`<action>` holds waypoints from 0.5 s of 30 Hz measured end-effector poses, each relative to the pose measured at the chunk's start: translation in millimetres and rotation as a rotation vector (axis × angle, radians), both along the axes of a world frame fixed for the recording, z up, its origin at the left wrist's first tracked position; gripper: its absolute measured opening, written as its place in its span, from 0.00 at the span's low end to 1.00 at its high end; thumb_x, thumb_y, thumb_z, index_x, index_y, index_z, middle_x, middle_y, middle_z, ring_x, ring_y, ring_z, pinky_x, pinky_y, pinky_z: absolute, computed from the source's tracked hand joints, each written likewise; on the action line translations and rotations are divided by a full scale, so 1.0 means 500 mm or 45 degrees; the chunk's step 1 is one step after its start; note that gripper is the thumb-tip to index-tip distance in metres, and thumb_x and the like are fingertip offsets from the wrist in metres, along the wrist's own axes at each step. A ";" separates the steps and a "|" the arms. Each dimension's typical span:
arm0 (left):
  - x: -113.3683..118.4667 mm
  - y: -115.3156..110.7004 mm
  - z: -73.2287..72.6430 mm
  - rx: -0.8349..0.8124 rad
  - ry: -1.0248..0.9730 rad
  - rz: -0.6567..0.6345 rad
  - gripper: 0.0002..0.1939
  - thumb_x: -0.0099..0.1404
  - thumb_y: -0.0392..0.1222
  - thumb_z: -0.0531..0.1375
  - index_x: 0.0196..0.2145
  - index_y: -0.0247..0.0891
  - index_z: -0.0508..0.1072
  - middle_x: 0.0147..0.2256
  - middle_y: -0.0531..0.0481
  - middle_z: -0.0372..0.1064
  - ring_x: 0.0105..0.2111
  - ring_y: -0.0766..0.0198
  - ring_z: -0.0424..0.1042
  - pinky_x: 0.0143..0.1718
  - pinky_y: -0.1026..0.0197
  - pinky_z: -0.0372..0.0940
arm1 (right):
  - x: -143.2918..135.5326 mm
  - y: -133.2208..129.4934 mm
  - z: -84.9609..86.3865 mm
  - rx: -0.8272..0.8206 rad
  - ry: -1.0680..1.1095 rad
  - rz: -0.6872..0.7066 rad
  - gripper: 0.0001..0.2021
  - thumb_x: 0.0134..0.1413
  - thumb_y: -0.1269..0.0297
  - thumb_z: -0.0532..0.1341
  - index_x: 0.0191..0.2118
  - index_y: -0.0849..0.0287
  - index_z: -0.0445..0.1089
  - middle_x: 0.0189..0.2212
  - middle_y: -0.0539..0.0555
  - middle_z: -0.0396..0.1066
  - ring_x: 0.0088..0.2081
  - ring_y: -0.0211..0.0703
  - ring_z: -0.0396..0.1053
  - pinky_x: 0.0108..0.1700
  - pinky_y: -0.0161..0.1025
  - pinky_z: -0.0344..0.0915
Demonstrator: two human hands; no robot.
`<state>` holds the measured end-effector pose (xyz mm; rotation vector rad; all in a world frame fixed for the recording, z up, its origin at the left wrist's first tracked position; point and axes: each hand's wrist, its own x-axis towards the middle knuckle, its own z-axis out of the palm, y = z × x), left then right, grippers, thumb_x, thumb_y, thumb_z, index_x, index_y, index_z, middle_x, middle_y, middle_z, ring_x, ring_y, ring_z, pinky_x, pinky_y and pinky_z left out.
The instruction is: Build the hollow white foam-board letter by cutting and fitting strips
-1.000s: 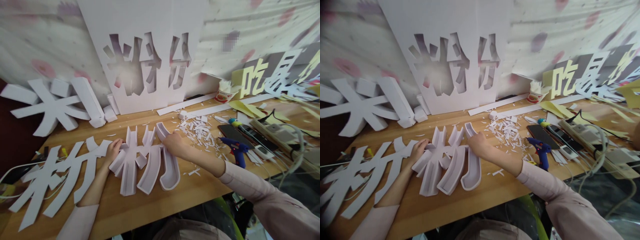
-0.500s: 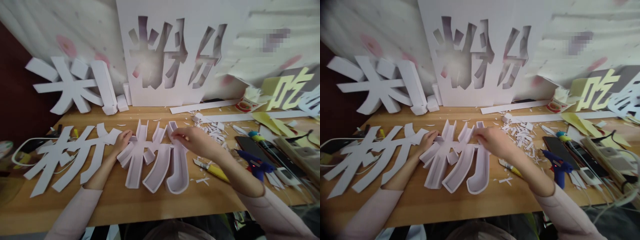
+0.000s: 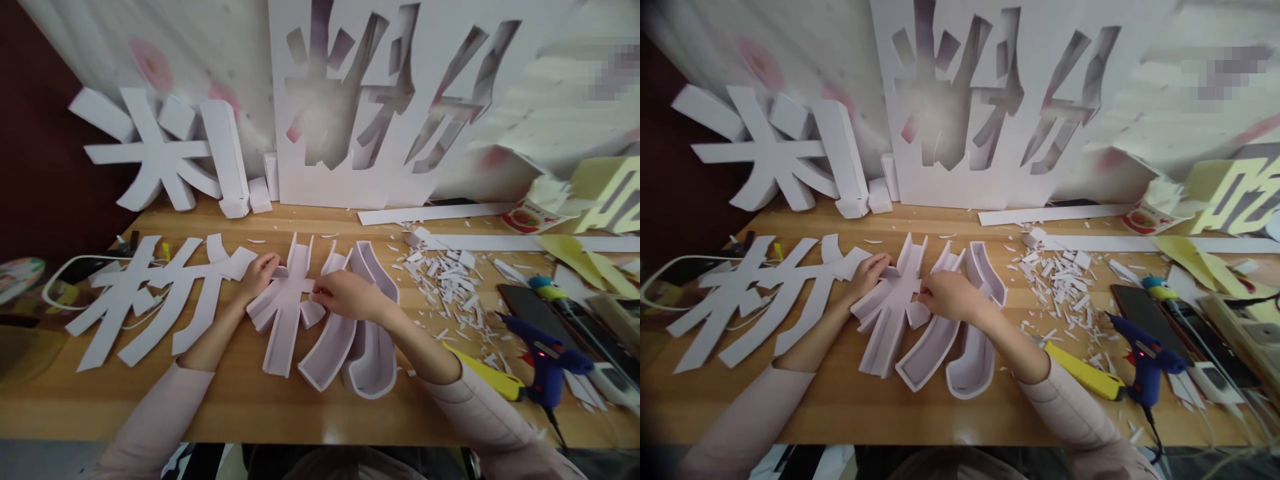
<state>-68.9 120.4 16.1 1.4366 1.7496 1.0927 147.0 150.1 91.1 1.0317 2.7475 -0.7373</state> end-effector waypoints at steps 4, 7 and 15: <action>0.000 0.001 -0.003 0.011 -0.013 0.004 0.15 0.61 0.51 0.50 0.25 0.41 0.68 0.29 0.51 0.71 0.35 0.58 0.68 0.39 0.59 0.63 | -0.019 -0.003 0.004 -0.002 -0.098 -0.070 0.09 0.60 0.68 0.59 0.37 0.60 0.78 0.35 0.57 0.79 0.37 0.45 0.73 0.34 0.36 0.57; 0.001 0.001 -0.004 0.011 -0.019 0.004 0.16 0.61 0.52 0.50 0.25 0.41 0.68 0.30 0.51 0.71 0.35 0.58 0.68 0.39 0.59 0.63 | -0.025 -0.001 0.004 -0.018 -0.145 -0.084 0.09 0.59 0.68 0.59 0.37 0.59 0.78 0.35 0.56 0.79 0.37 0.44 0.73 0.34 0.36 0.57; 0.004 0.002 -0.002 0.010 -0.004 0.008 0.15 0.61 0.51 0.49 0.25 0.40 0.67 0.28 0.51 0.69 0.33 0.59 0.66 0.38 0.60 0.61 | -0.028 -0.005 0.002 -0.022 -0.178 -0.113 0.10 0.59 0.69 0.58 0.37 0.58 0.78 0.36 0.56 0.79 0.38 0.46 0.74 0.34 0.36 0.58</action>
